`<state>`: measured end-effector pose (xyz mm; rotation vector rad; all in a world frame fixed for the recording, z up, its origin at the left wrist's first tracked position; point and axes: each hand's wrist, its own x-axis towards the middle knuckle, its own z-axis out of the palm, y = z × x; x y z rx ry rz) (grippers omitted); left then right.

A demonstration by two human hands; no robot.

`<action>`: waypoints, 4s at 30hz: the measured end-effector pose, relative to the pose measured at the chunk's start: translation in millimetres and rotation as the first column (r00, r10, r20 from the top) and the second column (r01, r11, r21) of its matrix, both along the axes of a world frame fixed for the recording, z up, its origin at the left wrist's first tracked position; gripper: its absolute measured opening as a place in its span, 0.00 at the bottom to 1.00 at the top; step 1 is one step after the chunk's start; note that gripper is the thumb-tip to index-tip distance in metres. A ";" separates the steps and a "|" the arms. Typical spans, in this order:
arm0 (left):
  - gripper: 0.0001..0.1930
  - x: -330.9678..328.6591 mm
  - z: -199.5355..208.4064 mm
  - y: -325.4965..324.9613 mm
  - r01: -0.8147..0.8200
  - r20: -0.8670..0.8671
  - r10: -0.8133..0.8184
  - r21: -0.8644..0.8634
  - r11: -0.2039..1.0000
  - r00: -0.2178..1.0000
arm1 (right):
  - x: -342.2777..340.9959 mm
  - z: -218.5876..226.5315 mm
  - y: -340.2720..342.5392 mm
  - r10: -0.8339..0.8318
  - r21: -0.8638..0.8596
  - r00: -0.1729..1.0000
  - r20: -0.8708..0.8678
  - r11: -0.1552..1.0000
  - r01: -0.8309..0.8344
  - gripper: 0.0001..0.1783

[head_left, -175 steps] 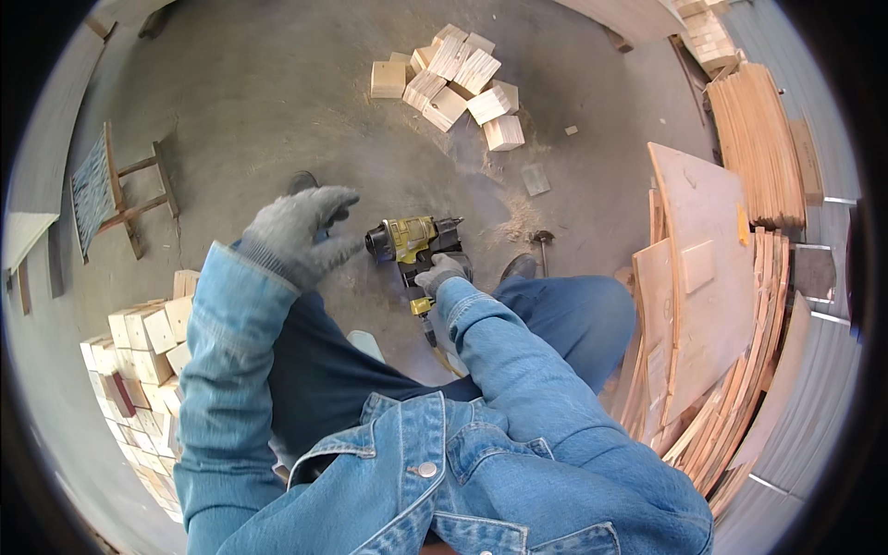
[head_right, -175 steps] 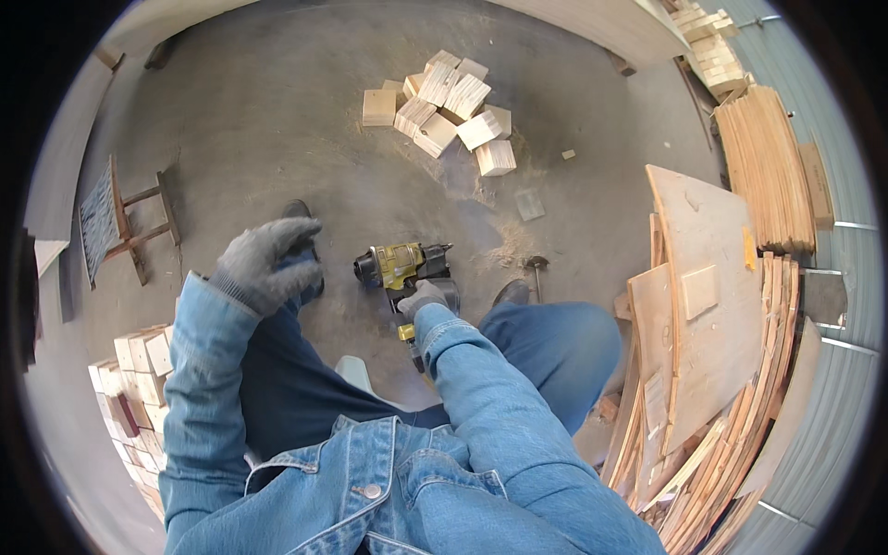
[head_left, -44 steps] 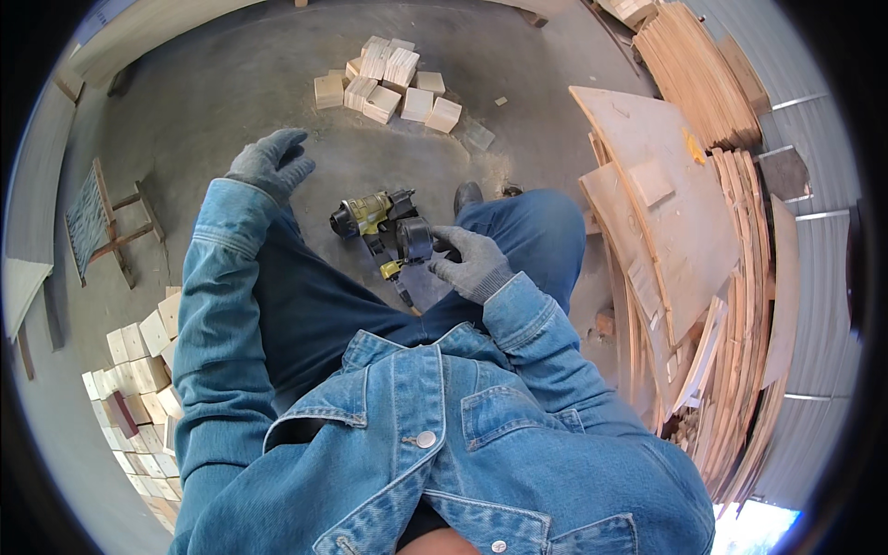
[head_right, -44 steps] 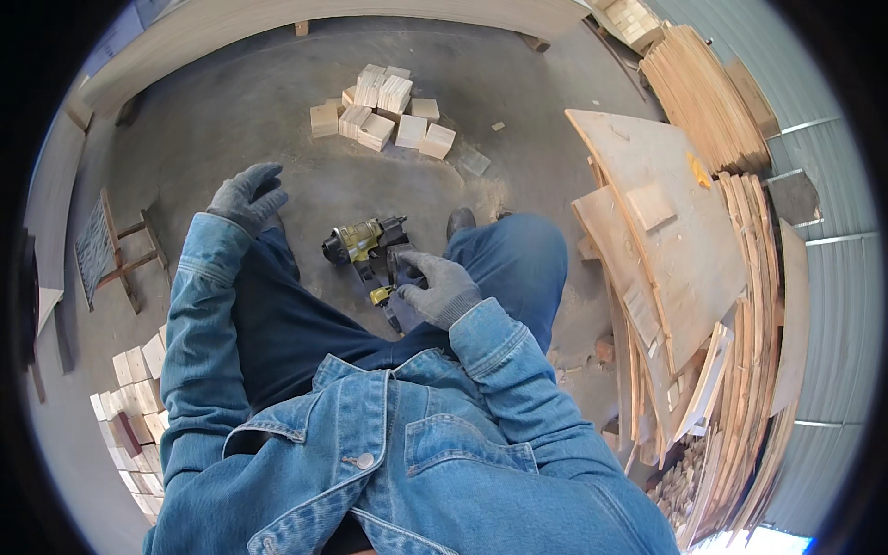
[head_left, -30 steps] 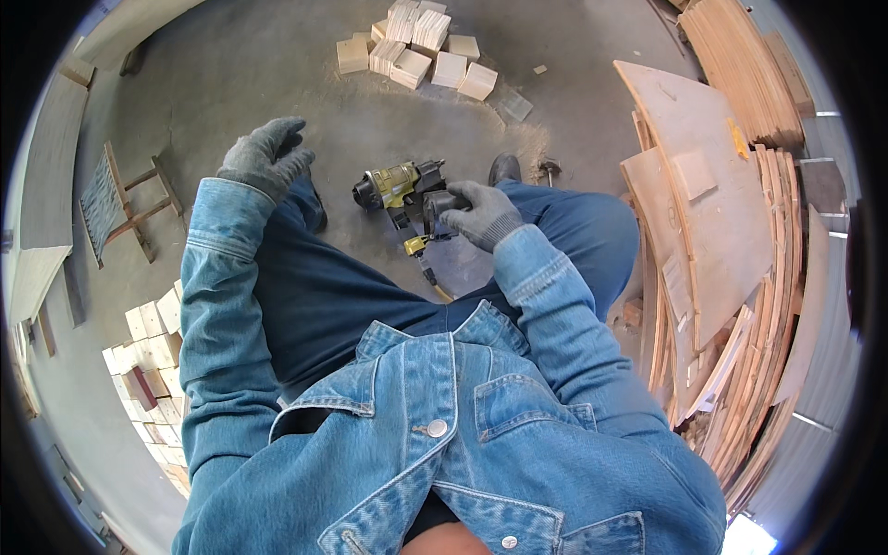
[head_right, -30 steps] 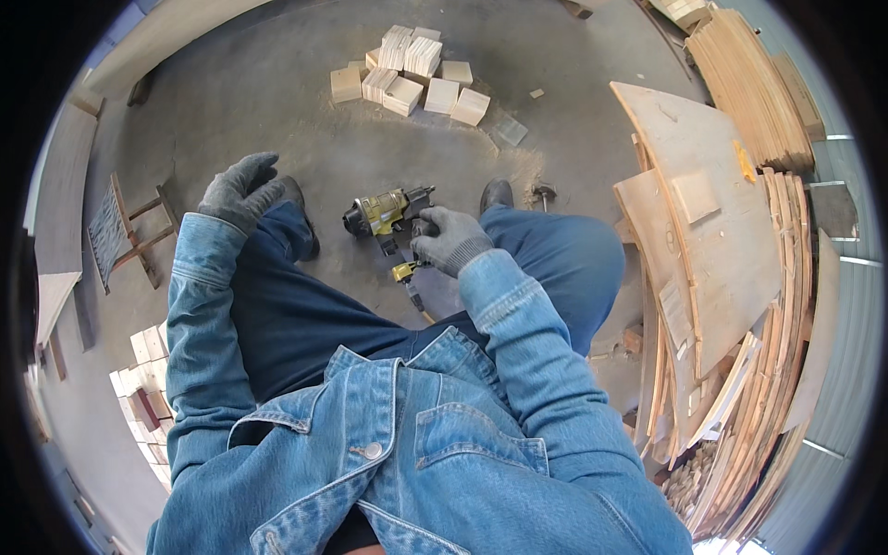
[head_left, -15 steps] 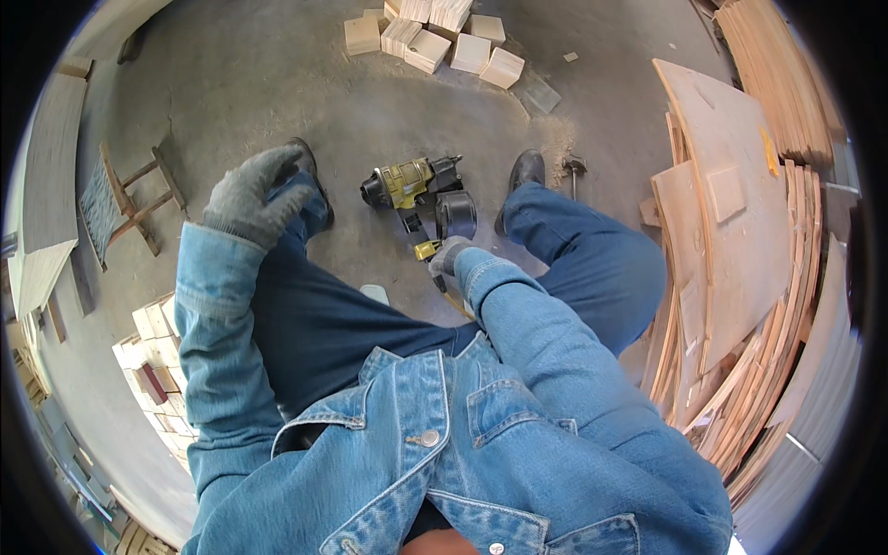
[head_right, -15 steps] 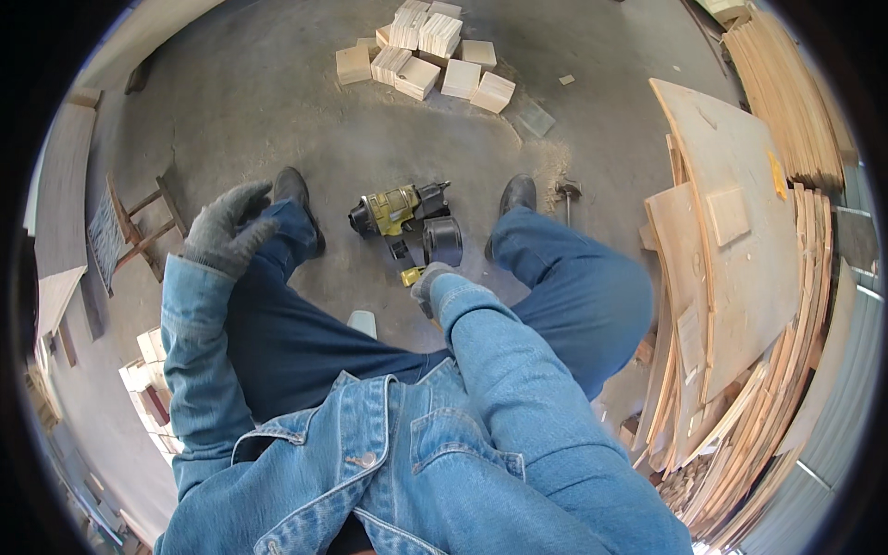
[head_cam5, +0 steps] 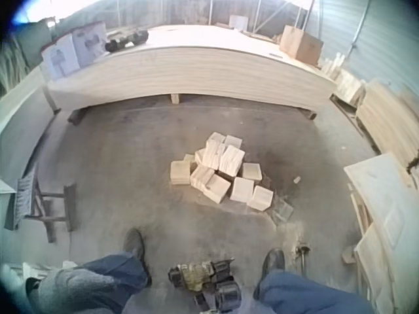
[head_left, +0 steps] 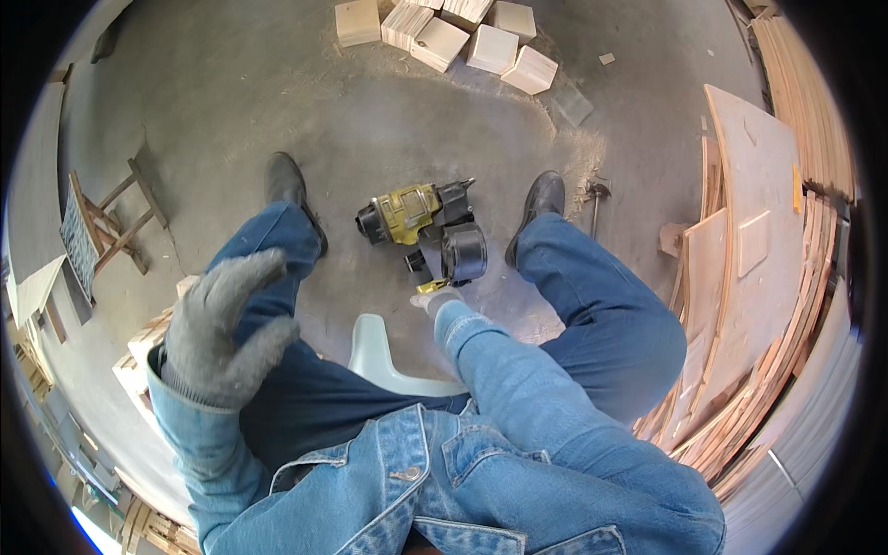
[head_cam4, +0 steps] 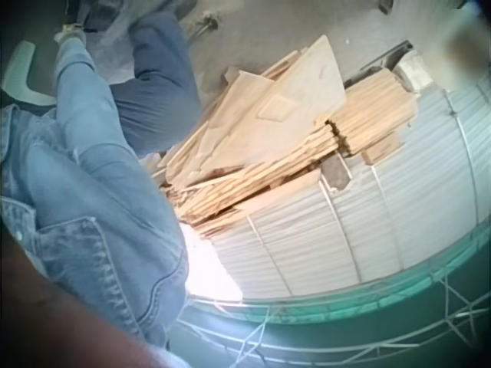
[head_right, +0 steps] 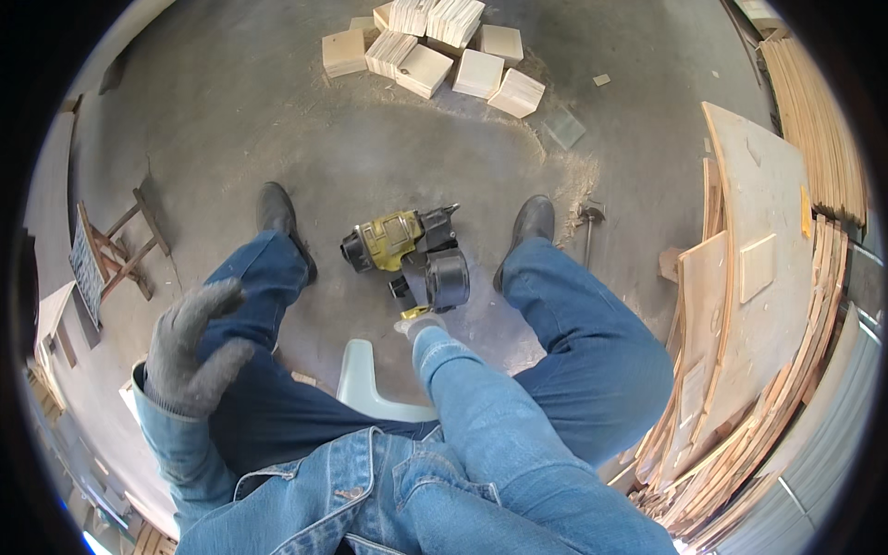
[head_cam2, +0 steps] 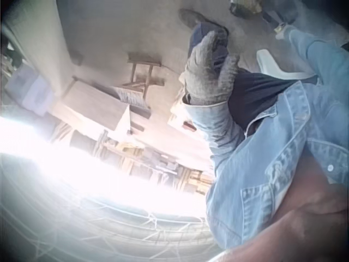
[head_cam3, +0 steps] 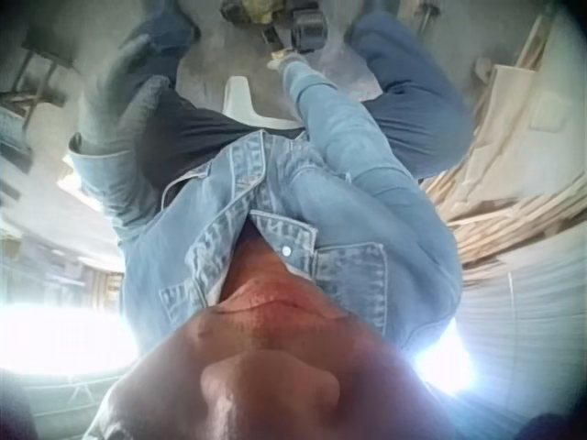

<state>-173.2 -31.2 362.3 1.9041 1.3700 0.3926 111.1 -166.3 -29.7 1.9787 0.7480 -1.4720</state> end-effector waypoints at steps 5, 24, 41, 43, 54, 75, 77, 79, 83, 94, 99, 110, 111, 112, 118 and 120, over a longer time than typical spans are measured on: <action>0.34 -3.7 4.3 5.2 0.016 -0.073 -0.019 -0.047 0.999 0.997 | -8.9 9.6 -1.9 -0.435 0.145 0.900 0.014 0.892 0.429 0.43; 0.34 -5.8 7.7 1.1 0.014 -0.103 -0.014 -0.001 1.000 0.995 | 17.3 78.5 171.7 -0.371 0.288 0.920 0.128 0.901 0.324 0.44; 0.29 -2.0 -1.2 -2.8 -0.001 0.050 0.003 -0.031 1.000 0.999 | 77.7 56.0 155.8 0.135 0.472 0.975 0.177 0.857 -0.205 0.44; 0.28 0.6 4.0 -5.2 -0.003 0.026 0.004 -0.040 0.999 1.000 | 64.9 98.9 147.0 0.102 0.481 0.984 0.149 0.862 -0.162 0.43; 0.27 23.4 11.9 -17.8 -0.046 -0.157 0.032 -0.087 0.995 0.987 | -14.2 87.2 -26.2 0.784 0.314 0.442 -0.437 0.593 -0.741 0.41; 0.33 14.1 1.5 75.1 0.011 -0.182 -0.059 -0.257 0.966 0.982 | -31.7 102.3 0.5 0.261 -0.153 0.378 -0.888 0.607 -0.780 0.44; 0.33 11.4 -6.3 90.8 0.010 -0.211 -0.058 -0.222 0.975 0.976 | -32.5 100.8 8.7 0.255 -0.176 0.408 -0.877 0.620 -0.765 0.44; 0.31 10.4 -8.3 106.0 -0.055 -0.144 0.024 -0.218 0.974 0.989 | -34.6 100.5 25.6 0.289 -0.168 0.412 -0.864 0.606 -0.778 0.44; 0.30 15.1 -0.9 154.2 -0.103 -0.051 0.094 -0.236 0.966 0.994 | -32.0 103.5 62.6 0.383 -0.140 0.460 -0.801 0.627 -0.766 0.43; 0.27 14.2 0.0 133.4 -0.107 -0.155 0.083 -0.152 0.983 0.984 | -15.2 83.9 100.0 0.624 -0.013 0.514 -0.588 0.629 -0.778 0.41; 0.28 -2.3 -1.5 113.4 -0.176 -0.219 0.155 -0.083 0.981 0.963 | -13.0 179.8 160.7 0.705 0.365 0.689 -0.170 0.694 -0.620 0.39; 0.28 27.5 23.1 83.8 -0.135 -0.460 0.119 -0.002 0.991 0.880 | 20.1 253.8 160.0 0.478 0.636 0.868 -0.135 0.714 -0.294 0.39; 0.27 30.4 22.2 81.3 -0.128 -0.470 0.113 0.000 0.992 0.875 | 22.0 257.0 157.3 0.485 0.647 0.866 -0.125 0.701 -0.299 0.39; 0.27 32.0 22.4 78.0 -0.120 -0.476 0.105 -0.002 0.993 0.873 | 24.0 256.3 156.0 0.495 0.650 0.862 -0.112 0.692 -0.313 0.38; 0.24 22.6 50.3 45.0 -0.130 -0.502 0.126 0.028 0.991 0.856 | 21.2 260.4 161.5 0.535 0.659 0.838 -0.109 0.670 -0.342 0.38; 0.23 5.7 32.5 36.0 -0.177 -0.280 0.207 0.129 0.976 0.938 | 18.0 266.7 162.6 0.495 0.645 0.859 -0.129 0.700 -0.306 0.38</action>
